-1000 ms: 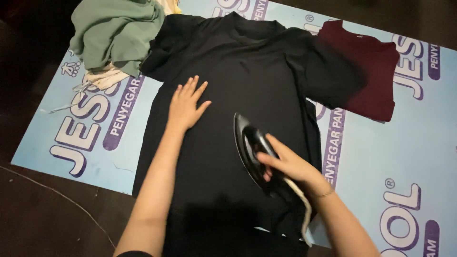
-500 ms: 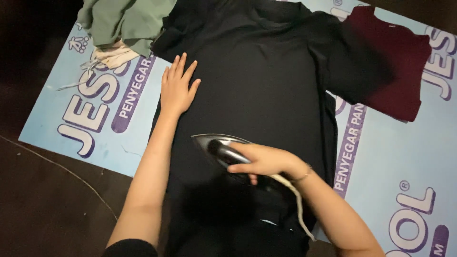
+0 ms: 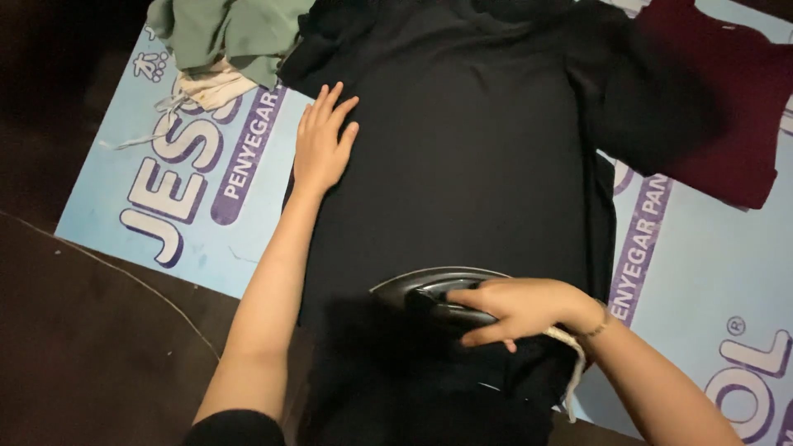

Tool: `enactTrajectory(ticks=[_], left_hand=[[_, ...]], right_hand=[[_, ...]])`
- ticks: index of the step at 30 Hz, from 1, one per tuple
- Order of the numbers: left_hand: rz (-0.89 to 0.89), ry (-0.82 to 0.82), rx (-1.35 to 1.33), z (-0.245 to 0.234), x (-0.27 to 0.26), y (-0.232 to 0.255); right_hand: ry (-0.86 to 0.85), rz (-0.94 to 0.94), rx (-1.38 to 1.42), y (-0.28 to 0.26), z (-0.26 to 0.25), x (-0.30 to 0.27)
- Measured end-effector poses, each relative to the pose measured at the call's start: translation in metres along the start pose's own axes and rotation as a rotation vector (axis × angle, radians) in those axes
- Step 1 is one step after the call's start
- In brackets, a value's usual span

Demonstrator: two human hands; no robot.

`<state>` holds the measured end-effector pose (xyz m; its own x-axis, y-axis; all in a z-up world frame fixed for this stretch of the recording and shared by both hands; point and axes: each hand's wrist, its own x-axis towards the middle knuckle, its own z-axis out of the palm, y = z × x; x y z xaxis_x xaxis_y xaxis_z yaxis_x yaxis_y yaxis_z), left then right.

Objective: The person unfolds a black t-shirt on a branded ironing board and irons it using a handheld electric iron. They smooth the fabric with one hand while moving the iron across the shirt's body and sleeves. Other folded clothes remain on the board.

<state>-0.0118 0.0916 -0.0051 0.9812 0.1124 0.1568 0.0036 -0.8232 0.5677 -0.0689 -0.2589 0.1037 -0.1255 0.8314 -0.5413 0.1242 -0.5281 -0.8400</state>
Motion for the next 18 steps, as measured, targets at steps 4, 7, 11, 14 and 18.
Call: enactTrajectory(ticks=[4, 7, 11, 14, 18], left_hand=[[-0.013, -0.017, -0.097, -0.004, 0.001, -0.006], [0.012, -0.006, -0.163, -0.003, 0.003, -0.006], [0.038, 0.006, -0.145, -0.005, 0.000, -0.003], [0.061, 0.029, -0.111, -0.005, 0.000, 0.000], [0.063, 0.055, -0.080, -0.001, 0.000, 0.000]], right_hand=[[-0.006, -0.091, 0.020, -0.018, 0.004, 0.041], [-0.028, -0.108, -0.059, -0.032, 0.012, 0.064], [0.072, -0.030, -0.194, -0.046, 0.021, 0.044], [0.223, 0.100, -0.148, -0.033, 0.028, 0.007], [0.410, 0.259, -0.060, 0.002, 0.036, -0.037]])
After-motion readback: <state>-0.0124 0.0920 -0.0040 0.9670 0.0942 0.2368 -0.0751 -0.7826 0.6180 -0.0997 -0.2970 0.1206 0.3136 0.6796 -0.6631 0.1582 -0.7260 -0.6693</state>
